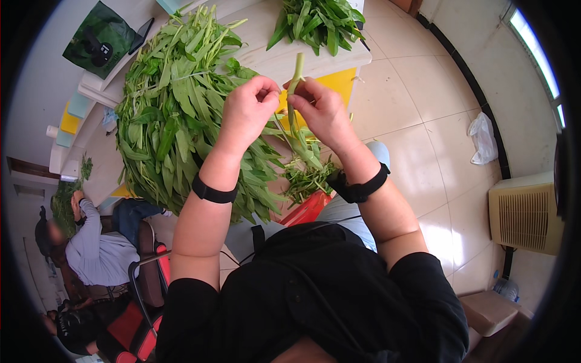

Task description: The recorder is sorting green leafy vegetables by picking individual stems and leaves from a large pile and grouping them on the table.

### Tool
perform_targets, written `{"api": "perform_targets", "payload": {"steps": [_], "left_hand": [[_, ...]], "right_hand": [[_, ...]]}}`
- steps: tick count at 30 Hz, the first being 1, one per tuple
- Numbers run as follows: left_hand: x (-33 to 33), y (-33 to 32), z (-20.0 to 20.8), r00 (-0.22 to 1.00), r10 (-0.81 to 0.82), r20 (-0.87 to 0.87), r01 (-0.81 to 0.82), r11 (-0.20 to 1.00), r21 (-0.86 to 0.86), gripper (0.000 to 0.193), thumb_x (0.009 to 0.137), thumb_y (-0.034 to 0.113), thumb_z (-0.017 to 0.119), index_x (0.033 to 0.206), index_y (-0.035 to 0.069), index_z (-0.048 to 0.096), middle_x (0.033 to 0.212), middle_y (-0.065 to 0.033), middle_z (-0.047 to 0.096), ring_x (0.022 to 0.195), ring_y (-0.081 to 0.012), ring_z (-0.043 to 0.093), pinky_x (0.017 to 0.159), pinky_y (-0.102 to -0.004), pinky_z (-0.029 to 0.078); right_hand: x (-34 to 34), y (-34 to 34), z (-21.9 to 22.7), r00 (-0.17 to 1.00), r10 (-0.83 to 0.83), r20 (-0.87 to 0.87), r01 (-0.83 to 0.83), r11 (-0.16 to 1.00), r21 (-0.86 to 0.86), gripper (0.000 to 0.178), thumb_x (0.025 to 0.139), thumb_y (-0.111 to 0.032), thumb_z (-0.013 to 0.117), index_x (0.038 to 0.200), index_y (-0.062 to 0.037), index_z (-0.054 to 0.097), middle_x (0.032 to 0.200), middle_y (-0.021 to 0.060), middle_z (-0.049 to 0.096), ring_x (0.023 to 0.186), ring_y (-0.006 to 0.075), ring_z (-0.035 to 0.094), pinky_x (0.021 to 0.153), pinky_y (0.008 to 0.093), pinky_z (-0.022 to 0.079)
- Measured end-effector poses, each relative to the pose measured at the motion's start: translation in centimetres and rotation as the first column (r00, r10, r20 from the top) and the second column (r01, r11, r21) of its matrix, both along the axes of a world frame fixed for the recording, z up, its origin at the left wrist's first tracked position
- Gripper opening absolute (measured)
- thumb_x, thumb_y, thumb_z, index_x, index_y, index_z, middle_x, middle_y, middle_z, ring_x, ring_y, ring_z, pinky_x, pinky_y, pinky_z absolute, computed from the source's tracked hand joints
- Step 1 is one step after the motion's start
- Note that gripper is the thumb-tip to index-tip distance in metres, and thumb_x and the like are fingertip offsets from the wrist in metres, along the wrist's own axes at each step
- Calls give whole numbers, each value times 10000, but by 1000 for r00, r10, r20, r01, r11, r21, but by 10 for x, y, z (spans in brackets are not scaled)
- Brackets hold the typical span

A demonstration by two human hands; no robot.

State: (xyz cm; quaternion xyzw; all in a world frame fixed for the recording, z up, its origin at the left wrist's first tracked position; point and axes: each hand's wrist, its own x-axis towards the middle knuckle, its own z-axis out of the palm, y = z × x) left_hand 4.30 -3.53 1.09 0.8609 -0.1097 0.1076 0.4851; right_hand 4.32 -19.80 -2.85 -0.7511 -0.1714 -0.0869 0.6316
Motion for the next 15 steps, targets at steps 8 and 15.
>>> {"api": "perform_targets", "payload": {"steps": [8, 15], "left_hand": [[-16, 18, -18, 995, 5, -104, 8, 992, 123, 101, 789, 85, 625, 860, 15, 608, 711, -62, 637, 630, -124, 600, 613, -258, 481], [-24, -7, -1, 997, 7, 70, -18, 988, 152, 168, 764, 87, 666, 907, 20, 609, 777, -83, 648, 663, -175, 628, 625, -289, 501]], "right_hand": [[11, -23, 18, 994, -87, -67, 98, 976, 194, 168, 837, -123, 656, 878, 7, 556, 754, 59, 634, 705, 122, 608, 633, 265, 481], [9, -18, 23, 992, -125, -26, 127, 984, 122, 218, 795, -141, 701, 872, 2, 556, 740, 57, 637, 638, 116, 611, 582, 272, 487]]}}
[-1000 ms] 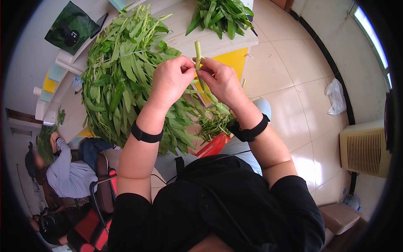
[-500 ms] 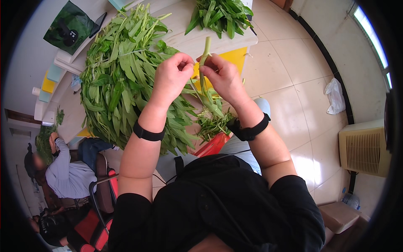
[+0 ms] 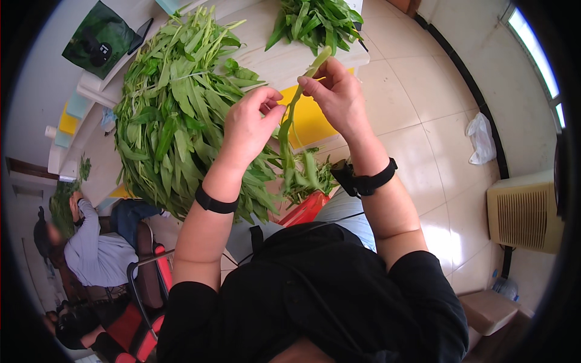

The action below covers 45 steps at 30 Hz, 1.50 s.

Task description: The recorder is sorting green leafy vegetables by picking individual stems and leaves from a large pile and grouping them on the table.

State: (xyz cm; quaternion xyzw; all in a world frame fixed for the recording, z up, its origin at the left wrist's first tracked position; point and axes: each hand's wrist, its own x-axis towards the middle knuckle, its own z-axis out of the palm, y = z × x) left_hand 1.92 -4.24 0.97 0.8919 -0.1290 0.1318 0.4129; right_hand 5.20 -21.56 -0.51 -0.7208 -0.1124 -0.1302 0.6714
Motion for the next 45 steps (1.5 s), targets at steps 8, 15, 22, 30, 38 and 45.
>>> {"api": "perform_targets", "payload": {"steps": [8, 15, 22, 30, 38, 45], "left_hand": [[7, -18, 8, 987, -11, 162, -12, 989, 145, 163, 707, 112, 730, 796, 27, 623, 756, -86, 643, 672, -236, 637, 614, -338, 494], [10, -17, 0, 935, -54, 351, -62, 949, 311, 137, 696, 155, 739, 712, 77, 627, 677, -40, 601, 630, -239, 596, 621, -374, 429], [10, -19, -3, 916, -49, 399, -116, 917, 381, 101, 740, 146, 694, 731, 71, 627, 680, -49, 599, 643, -250, 596, 627, -376, 417], [7, -23, -3, 922, -31, 386, -140, 902, 407, 62, 752, 118, 649, 738, 67, 615, 697, -56, 600, 688, -249, 603, 643, -384, 412], [10, -24, -6, 896, -13, 443, -175, 908, 381, 74, 733, 92, 631, 710, 70, 564, 697, -50, 585, 680, -252, 589, 629, -396, 402], [15, -11, -8, 920, 16, 392, -114, 967, 229, 94, 712, 38, 617, 692, 48, 525, 691, -86, 571, 639, -275, 582, 581, -395, 437]], "right_hand": [[-4, 9, 11, 999, -11, 33, 12, 999, -47, 233, 770, -159, 722, 834, -10, 555, 710, 79, 633, 609, 152, 626, 562, 290, 495], [-6, 10, 10, 997, -51, 54, 58, 989, -138, 241, 760, -181, 731, 835, -17, 570, 695, 87, 636, 605, 169, 635, 570, 295, 503], [-6, 10, 1, 992, 24, 122, 1, 980, -199, 191, 794, -97, 707, 923, 5, 611, 775, 50, 632, 666, 108, 598, 604, 253, 488], [-7, 12, 1, 989, -21, 144, 49, 981, -189, 163, 769, -157, 701, 833, -30, 622, 775, 112, 610, 639, 236, 606, 598, 335, 481], [-6, 15, 0, 989, -37, 140, 59, 987, -153, 166, 767, -155, 701, 826, -26, 614, 768, 117, 605, 640, 248, 601, 601, 337, 479], [0, 7, -7, 989, -36, 142, 53, 992, -118, 158, 839, -105, 663, 958, -6, 630, 826, 38, 662, 717, 94, 598, 645, 238, 480]]}}
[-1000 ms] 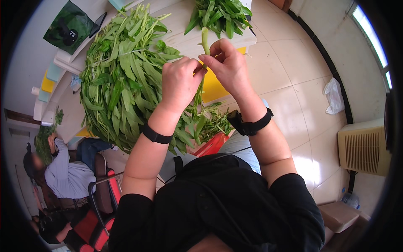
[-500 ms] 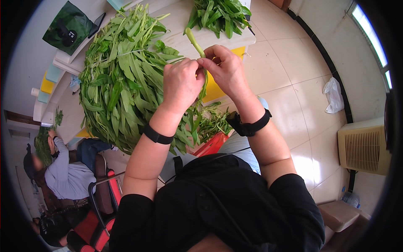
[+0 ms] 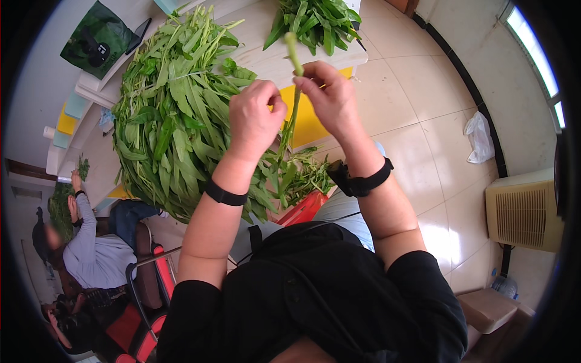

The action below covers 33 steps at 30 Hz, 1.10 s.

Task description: The recorder is sorting green leafy vegetables by picking individual stems and leaves from a large pile and grouping them on the table.

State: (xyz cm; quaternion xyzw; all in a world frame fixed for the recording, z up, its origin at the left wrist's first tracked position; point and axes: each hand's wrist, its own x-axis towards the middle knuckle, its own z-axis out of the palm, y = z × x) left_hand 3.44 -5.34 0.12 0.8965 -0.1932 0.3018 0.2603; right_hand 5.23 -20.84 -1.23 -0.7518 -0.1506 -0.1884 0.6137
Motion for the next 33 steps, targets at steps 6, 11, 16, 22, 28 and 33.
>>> {"api": "perform_targets", "payload": {"steps": [6, 11, 16, 22, 28, 33], "left_hand": [[-13, 36, -13, 945, 80, -316, -119, 987, -106, 72, 737, 64, 618, 750, 29, 556, 722, -98, 597, 624, -254, 599, 585, -343, 476], [-33, 46, -26, 874, 37, -485, -100, 989, -106, 79, 741, 79, 622, 750, 27, 563, 738, -102, 602, 636, -263, 601, 592, -345, 475], [-44, 50, -34, 837, -14, -547, -44, 995, -94, 108, 760, 91, 644, 776, 1, 587, 714, -83, 590, 606, -162, 573, 587, -287, 458], [-48, 56, -34, 824, -25, -566, -23, 997, -77, 123, 759, 102, 659, 764, 2, 587, 709, -92, 593, 604, -175, 571, 587, -293, 458], [-43, 67, -28, 756, -42, -653, -89, 982, -165, 100, 825, 100, 626, 865, 9, 613, 742, -24, 611, 667, -111, 569, 633, -265, 460], [-26, 61, -24, 741, -304, -599, -58, 859, -508, 209, 915, 139, 557, 1077, 11, 589, 964, 2, 625, 891, -91, 567, 785, -219, 435]], "right_hand": [[14, -41, 7, 986, 80, -146, -27, 942, 335, 203, 920, -164, 561, 1063, -40, 633, 895, 25, 665, 770, 87, 604, 644, 219, 455], [24, -62, 16, 979, 152, -136, -52, 829, 556, 196, 933, -144, 528, 1065, -36, 626, 944, 65, 670, 806, 130, 632, 645, 232, 477], [30, -72, 18, 973, 217, -83, -105, 729, 677, 222, 948, -137, 502, 1101, -11, 600, 985, 105, 660, 826, 162, 644, 653, 242, 523], [33, -81, 15, 965, 252, -69, -102, 607, 788, 242, 937, -126, 519, 1121, 19, 581, 1005, 137, 655, 848, 202, 652, 662, 265, 543], [39, -88, 9, 965, 253, -67, -85, 547, 833, 255, 932, -123, 528, 1135, 25, 568, 1013, 137, 651, 852, 219, 653, 665, 281, 548], [38, -89, 7, 960, 273, -64, -91, 518, 851, 262, 935, -120, 518, 1150, 26, 557, 1018, 137, 646, 860, 222, 651, 677, 283, 551]]}}
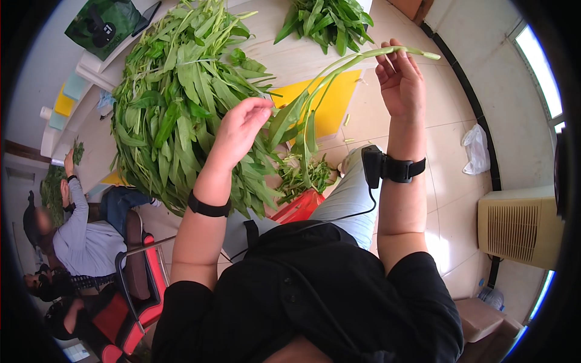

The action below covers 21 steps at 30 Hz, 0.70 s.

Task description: The recorder is sorting green leafy vegetables by picking individual stems and leaves from a large pile and grouping them on the table.

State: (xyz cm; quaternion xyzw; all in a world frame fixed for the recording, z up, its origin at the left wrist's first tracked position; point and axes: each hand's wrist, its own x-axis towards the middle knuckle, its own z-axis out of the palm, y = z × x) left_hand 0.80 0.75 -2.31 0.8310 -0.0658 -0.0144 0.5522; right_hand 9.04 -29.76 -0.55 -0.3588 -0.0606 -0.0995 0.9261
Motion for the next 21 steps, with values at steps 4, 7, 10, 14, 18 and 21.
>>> {"api": "perform_targets", "payload": {"steps": [4, 7, 10, 14, 18, 21], "left_hand": [[-2, -20, 12, 986, -101, -133, 52, 942, -332, 247, 904, 182, 590, 1070, -2, 594, 971, -32, 627, 799, -104, 570, 737, -239, 458], [-1, -15, 8, 933, -218, -286, 39, 852, -522, 234, 905, 158, 584, 1081, 3, 578, 994, -46, 615, 824, -120, 585, 748, -251, 482], [-2, -13, 7, 897, -301, -325, 11, 748, -664, 186, 904, 119, 567, 1058, 14, 560, 968, -48, 602, 832, -134, 596, 734, -294, 521], [-4, -14, 17, 897, -333, -290, 15, 679, -734, 137, 902, 78, 547, 1023, 17, 527, 937, -55, 590, 825, -154, 605, 689, -352, 556], [-7, -16, 22, 915, -288, -281, 13, 720, -694, 134, 908, 76, 535, 1027, 18, 517, 956, -69, 590, 820, -166, 609, 678, -337, 557], [-8, -17, 23, 910, -308, -276, 48, 742, -668, 165, 912, 76, 527, 1061, 7, 510, 971, -80, 596, 803, -175, 613, 679, -332, 559]], "right_hand": [[1, -1, -4, 1000, -23, -17, 23, 1000, -15, 265, 939, -121, 511, 1155, 28, 552, 1020, 137, 645, 864, 219, 651, 682, 282, 551], [1, -3, -7, 999, -40, -22, 39, 999, -28, 267, 939, -121, 513, 1155, 30, 552, 1016, 139, 647, 862, 219, 651, 682, 280, 551], [1, -5, -11, 998, -54, -36, 52, 998, -37, 265, 937, -121, 516, 1151, 31, 553, 1013, 145, 648, 857, 220, 652, 677, 279, 549], [0, -7, -17, 996, -54, -67, 49, 995, -83, 278, 947, -141, 508, 1179, 8, 547, 1049, 116, 631, 898, 203, 635, 721, 282, 532], [0, -7, -22, 995, -55, -82, 50, 996, -69, 277, 946, -140, 510, 1177, 9, 549, 1046, 119, 633, 899, 203, 635, 720, 280, 532], [-2, -7, -21, 994, -63, -88, 56, 996, -76, 279, 945, -138, 512, 1177, 13, 549, 1044, 120, 633, 899, 205, 636, 719, 280, 533]]}}
